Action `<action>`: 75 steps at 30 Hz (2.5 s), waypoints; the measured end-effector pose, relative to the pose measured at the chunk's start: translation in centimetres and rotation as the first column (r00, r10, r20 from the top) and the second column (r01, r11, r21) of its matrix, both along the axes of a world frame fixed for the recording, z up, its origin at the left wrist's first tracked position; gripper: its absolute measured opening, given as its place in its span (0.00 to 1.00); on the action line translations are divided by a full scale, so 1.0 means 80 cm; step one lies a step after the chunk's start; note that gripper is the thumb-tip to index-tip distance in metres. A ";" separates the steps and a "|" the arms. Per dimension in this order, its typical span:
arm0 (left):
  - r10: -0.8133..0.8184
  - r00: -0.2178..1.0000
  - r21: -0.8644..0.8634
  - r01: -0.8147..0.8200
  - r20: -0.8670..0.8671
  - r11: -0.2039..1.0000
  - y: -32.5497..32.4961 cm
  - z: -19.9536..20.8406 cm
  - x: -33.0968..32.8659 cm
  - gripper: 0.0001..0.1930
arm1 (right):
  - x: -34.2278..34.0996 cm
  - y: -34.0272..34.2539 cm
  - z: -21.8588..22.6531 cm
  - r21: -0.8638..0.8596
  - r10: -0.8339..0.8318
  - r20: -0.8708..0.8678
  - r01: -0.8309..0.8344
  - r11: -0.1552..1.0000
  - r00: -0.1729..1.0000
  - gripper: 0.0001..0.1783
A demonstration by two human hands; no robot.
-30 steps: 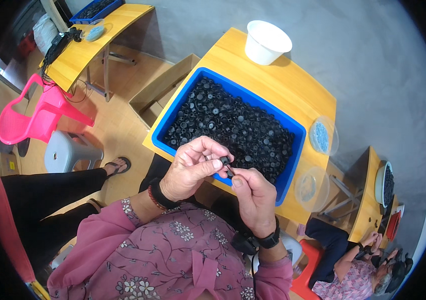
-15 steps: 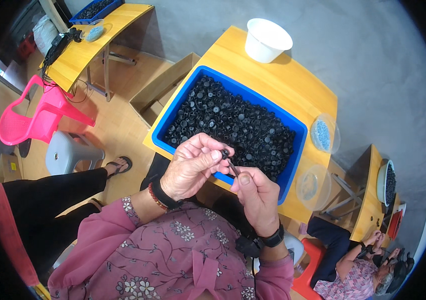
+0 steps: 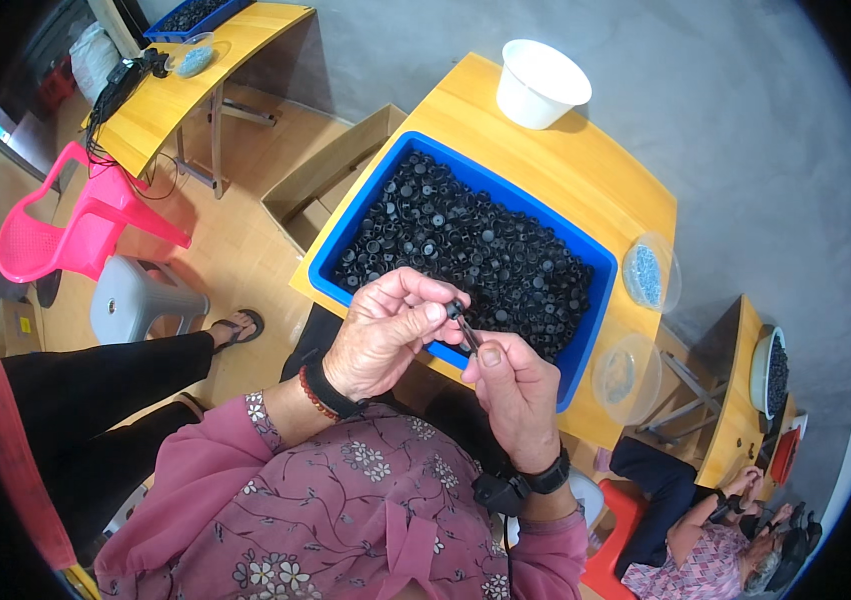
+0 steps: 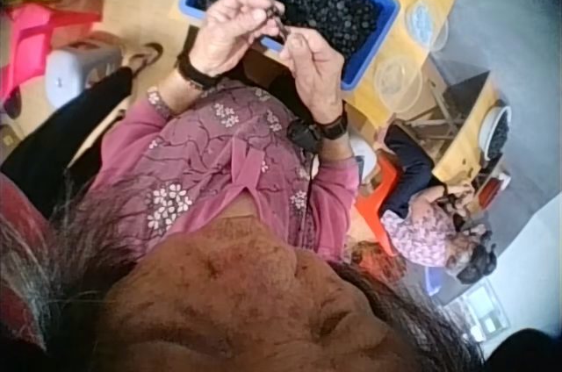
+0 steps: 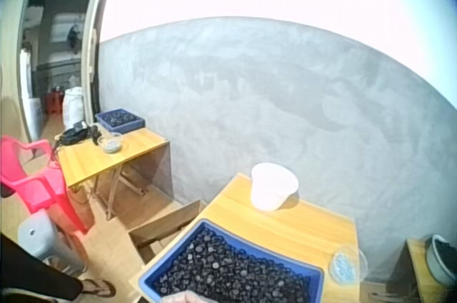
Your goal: Manually assembling small black plastic components by attaching rubber seals or rings.
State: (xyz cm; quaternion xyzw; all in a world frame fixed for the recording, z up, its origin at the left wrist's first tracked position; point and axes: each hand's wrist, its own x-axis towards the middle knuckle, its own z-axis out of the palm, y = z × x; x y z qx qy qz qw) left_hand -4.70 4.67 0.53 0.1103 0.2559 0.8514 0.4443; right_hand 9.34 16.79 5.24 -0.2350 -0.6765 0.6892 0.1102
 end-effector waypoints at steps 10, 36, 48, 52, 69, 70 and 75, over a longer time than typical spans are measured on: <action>0.021 0.998 -0.034 -0.023 -0.058 0.999 0.000 0.001 0.001 0.09 | -0.004 0.005 0.009 0.063 0.027 0.039 -0.030 0.998 0.999 0.15; -0.008 0.999 -0.169 0.002 -0.039 0.986 0.004 -0.004 0.002 0.11 | 0.074 0.019 -0.011 0.371 -0.321 -0.040 0.312 0.875 0.946 0.14; -0.135 0.988 -0.161 0.122 -0.070 0.979 0.026 -0.003 0.021 0.13 | 0.140 0.026 -0.030 0.202 -0.528 0.098 0.503 0.841 0.844 0.14; -0.157 0.984 -0.155 0.142 -0.089 0.978 0.026 0.005 0.028 0.14 | 0.088 0.012 -0.022 0.159 -0.279 -0.083 0.289 0.944 0.957 0.17; -0.054 0.977 -0.267 -0.003 -0.208 0.964 0.012 0.004 0.033 0.06 | 0.023 0.005 -0.017 0.607 -0.009 -0.169 0.112 0.787 0.985 0.18; -0.053 0.980 -0.275 -0.003 -0.194 0.962 0.011 0.003 0.033 0.07 | 0.022 0.004 -0.018 0.619 -0.011 -0.160 0.109 0.778 0.987 0.18; -0.056 0.983 -0.282 0.005 -0.174 0.959 0.007 -0.006 0.035 0.08 | 0.016 -0.004 -0.024 0.618 -0.023 -0.166 0.122 0.777 0.986 0.19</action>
